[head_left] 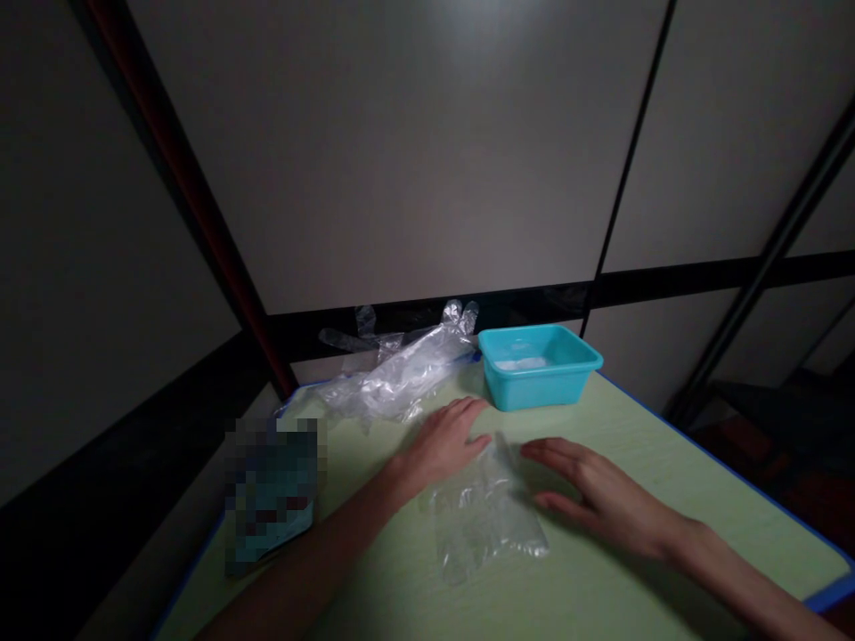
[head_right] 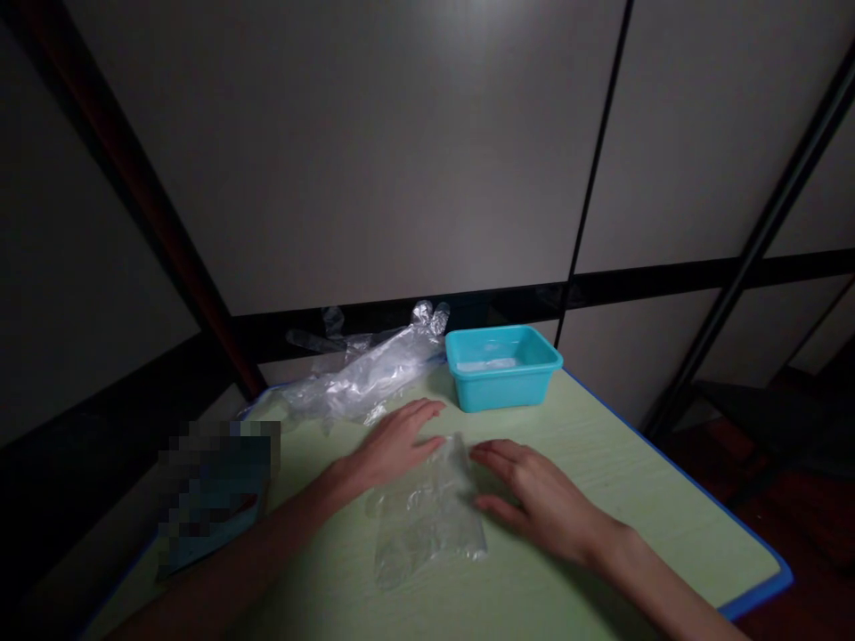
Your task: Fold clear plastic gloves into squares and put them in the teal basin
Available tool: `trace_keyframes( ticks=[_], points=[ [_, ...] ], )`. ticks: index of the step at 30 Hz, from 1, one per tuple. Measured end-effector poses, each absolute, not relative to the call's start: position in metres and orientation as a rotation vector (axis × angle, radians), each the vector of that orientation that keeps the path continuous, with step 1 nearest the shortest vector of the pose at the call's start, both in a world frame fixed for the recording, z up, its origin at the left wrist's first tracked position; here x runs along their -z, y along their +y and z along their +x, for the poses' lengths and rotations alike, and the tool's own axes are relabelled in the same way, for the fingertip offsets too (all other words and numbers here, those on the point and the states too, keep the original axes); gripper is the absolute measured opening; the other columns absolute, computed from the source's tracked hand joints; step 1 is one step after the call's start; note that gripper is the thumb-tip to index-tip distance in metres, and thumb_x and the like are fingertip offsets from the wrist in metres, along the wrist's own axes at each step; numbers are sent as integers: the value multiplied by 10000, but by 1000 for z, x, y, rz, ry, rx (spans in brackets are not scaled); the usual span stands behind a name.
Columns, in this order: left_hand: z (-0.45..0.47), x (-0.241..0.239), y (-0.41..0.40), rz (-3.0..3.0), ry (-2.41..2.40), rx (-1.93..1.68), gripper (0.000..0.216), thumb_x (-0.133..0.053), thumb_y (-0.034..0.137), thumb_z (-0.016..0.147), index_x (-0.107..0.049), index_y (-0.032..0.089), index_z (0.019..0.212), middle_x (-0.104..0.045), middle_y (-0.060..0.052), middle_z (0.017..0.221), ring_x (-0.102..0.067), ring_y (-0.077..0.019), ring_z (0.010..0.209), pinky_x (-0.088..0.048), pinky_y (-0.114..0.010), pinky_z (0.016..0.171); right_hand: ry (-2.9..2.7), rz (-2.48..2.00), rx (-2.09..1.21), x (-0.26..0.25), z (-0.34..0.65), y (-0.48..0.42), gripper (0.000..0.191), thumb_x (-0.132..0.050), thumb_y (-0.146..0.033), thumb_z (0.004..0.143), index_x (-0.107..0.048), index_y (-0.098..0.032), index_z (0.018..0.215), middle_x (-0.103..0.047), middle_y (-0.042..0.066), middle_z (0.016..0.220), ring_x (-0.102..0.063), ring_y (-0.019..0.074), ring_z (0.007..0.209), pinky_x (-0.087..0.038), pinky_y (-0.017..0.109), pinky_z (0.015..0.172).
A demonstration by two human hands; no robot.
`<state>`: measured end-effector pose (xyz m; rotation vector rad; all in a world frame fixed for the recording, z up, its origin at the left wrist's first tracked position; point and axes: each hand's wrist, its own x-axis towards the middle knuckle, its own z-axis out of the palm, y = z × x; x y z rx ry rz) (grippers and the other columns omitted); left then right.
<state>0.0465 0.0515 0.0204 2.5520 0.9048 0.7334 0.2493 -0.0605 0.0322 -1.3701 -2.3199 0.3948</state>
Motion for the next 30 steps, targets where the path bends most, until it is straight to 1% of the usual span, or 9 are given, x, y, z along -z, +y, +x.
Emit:
trace_keyframes(
  ticks=[3, 6, 11, 15, 19, 22, 24, 26, 30],
  points=[
    [27, -16, 41, 2518, 989, -824, 285, -506, 152, 737, -537, 172, 1019, -612, -60, 941, -566, -196, 885, -421, -293, 793, -2515, -1283, -358, -23, 248, -40, 654, -476, -477, 805, -269, -174, 1347, -298, 118, 1385, -263, 268, 1258, -203, 483, 1026],
    [7, -7, 32, 2452, 1040, -879, 220, -456, 101, 738, -571, 162, 915, -642, -53, 858, -595, -178, 818, -431, -274, 765, -2579, -1303, -346, -10, 247, -28, 696, -410, -529, 819, -159, -192, 1373, -195, 103, 1418, -162, 272, 1291, -103, 536, 1026],
    [-11, 7, 26, 2280, 1131, -948, 229, -479, 86, 712, -584, 178, 893, -683, -11, 721, -635, -168, 712, -445, -260, 728, -2595, -1354, -321, 3, 251, -26, 698, -367, -544, 830, -116, -187, 1375, -158, 111, 1420, -132, 270, 1296, -47, 549, 1018],
    [-12, 12, 26, 2228, 1144, -933, 185, -492, 118, 717, -596, 177, 859, -690, -25, 730, -646, -183, 724, -459, -248, 682, -2585, -1346, -332, 8, 254, -26, 698, -387, -534, 827, -107, -205, 1376, -170, 111, 1418, -154, 270, 1292, -32, 552, 1016],
    [-11, 10, 25, 2231, 1121, -932, 155, -502, 156, 728, -601, 179, 844, -688, -32, 721, -644, -188, 717, -458, -256, 682, -2560, -1315, -328, 6, 256, -26, 668, -399, -503, 837, -112, -233, 1377, -156, 95, 1428, -154, 269, 1293, -73, 561, 1011],
    [-12, 7, 22, 2178, 1091, -992, 233, -485, 119, 718, -575, 188, 921, -691, -15, 733, -637, -166, 705, -452, -254, 713, -2491, -1224, -260, -4, 257, -34, 544, -434, -447, 843, -297, -246, 1330, -250, 84, 1410, -232, 257, 1272, -176, 520, 1012],
    [-12, 4, 20, 2139, 1054, -1019, 282, -470, 106, 719, -544, 185, 980, -691, -8, 738, -635, -154, 702, -451, -250, 722, -2481, -1153, -191, -11, 257, -44, 388, -443, -379, 859, -466, -233, 1218, -431, 84, 1298, -371, 228, 1192, -295, 455, 977],
    [-13, 2, 19, 2112, 999, -1007, 285, -469, 115, 728, -526, 177, 1000, -688, -4, 723, -638, -148, 701, -447, -246, 727, -2542, -1098, -115, -16, 257, -58, 269, -420, -307, 882, -567, -206, 1084, -575, 80, 1089, -496, 196, 1038, -401, 384, 877],
    [-13, 1, 17, 2103, 885, -928, 247, -479, 142, 746, -527, 159, 987, -688, -11, 697, -639, -142, 667, -433, -239, 727, -2711, -1045, 91, -17, 254, -82, 269, -345, -209, 913, -611, -173, 906, -618, 57, 823, -549, 167, 780, -438, 314, 676]
  ],
)
